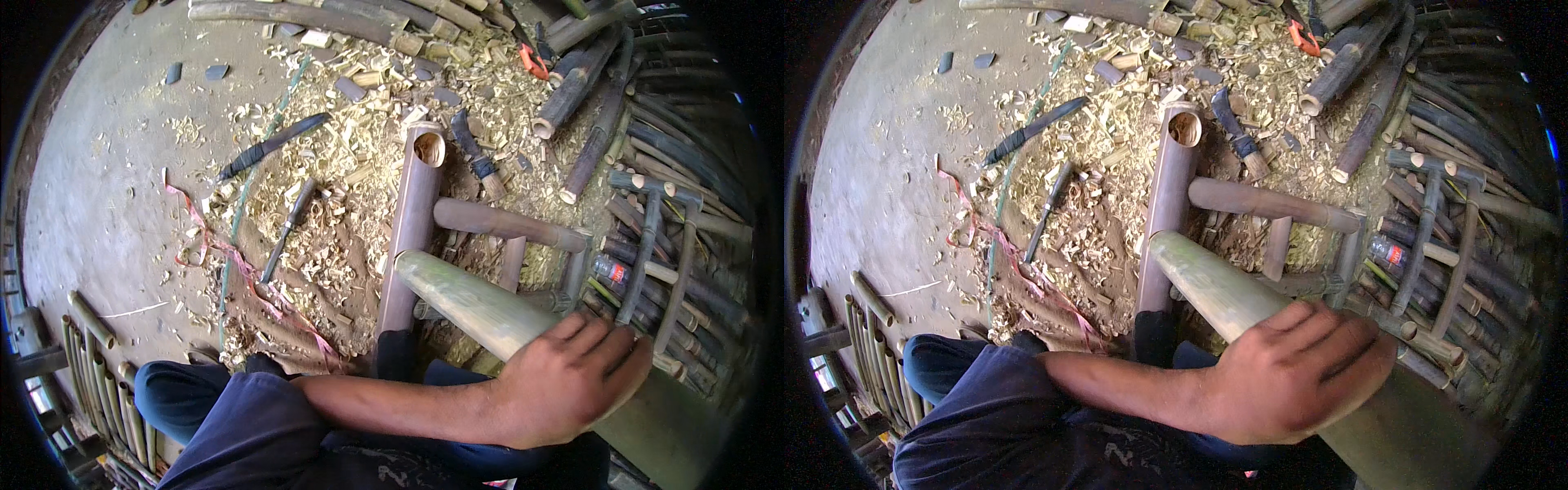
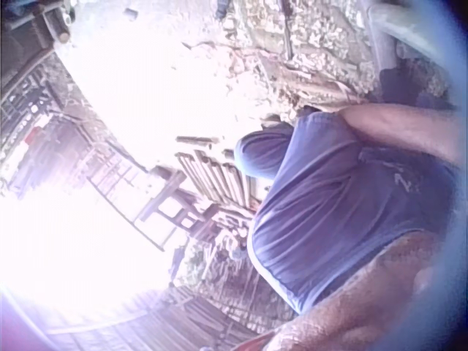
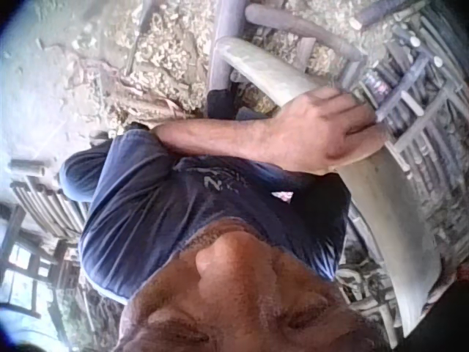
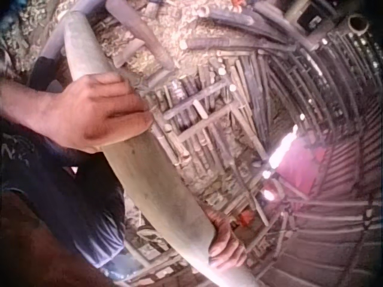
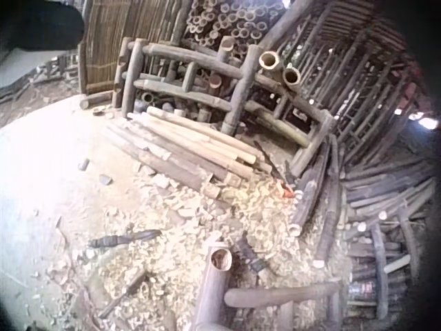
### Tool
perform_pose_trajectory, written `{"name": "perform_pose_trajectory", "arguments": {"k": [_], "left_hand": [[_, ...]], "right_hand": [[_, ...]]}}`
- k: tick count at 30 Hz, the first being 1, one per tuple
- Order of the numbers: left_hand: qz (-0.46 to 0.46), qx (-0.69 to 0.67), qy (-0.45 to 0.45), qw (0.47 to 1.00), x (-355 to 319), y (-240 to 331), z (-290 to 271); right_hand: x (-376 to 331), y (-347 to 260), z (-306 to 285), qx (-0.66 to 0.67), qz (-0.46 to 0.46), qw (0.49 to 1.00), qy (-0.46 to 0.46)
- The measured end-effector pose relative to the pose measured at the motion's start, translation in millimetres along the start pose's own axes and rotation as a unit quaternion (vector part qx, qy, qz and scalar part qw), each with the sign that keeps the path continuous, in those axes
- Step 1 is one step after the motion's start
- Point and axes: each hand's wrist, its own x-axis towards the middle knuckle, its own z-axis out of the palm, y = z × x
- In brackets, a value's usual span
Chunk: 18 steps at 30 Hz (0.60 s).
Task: The person uses a wooden mallet and a chisel-like tool to hollow out a bamboo segment, then uses a drawknife by hand to shave and shape other bamboo poles.
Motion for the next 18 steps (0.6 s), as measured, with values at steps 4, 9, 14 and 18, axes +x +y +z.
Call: {"name": "perform_pose_trajectory", "arguments": {"k": [4,9,14,18], "left_hand": [[0.001,-0.085,-0.158,0.984,5,-16,-21],[-0.203,0.034,-0.349,0.914,-37,-97,-44],[-0.204,0.117,-0.233,0.944,-128,-188,-44],[-0.232,0.108,-0.151,0.955,-155,-215,-5]], "right_hand": [[9,-11,-4,0.029,-0.034,0.999,0.018],[33,-54,-40,0.076,-0.127,0.986,0.076],[61,-111,-81,0.168,-0.243,0.941,0.163],[39,-104,-104,0.183,-0.217,0.916,0.283]]}}
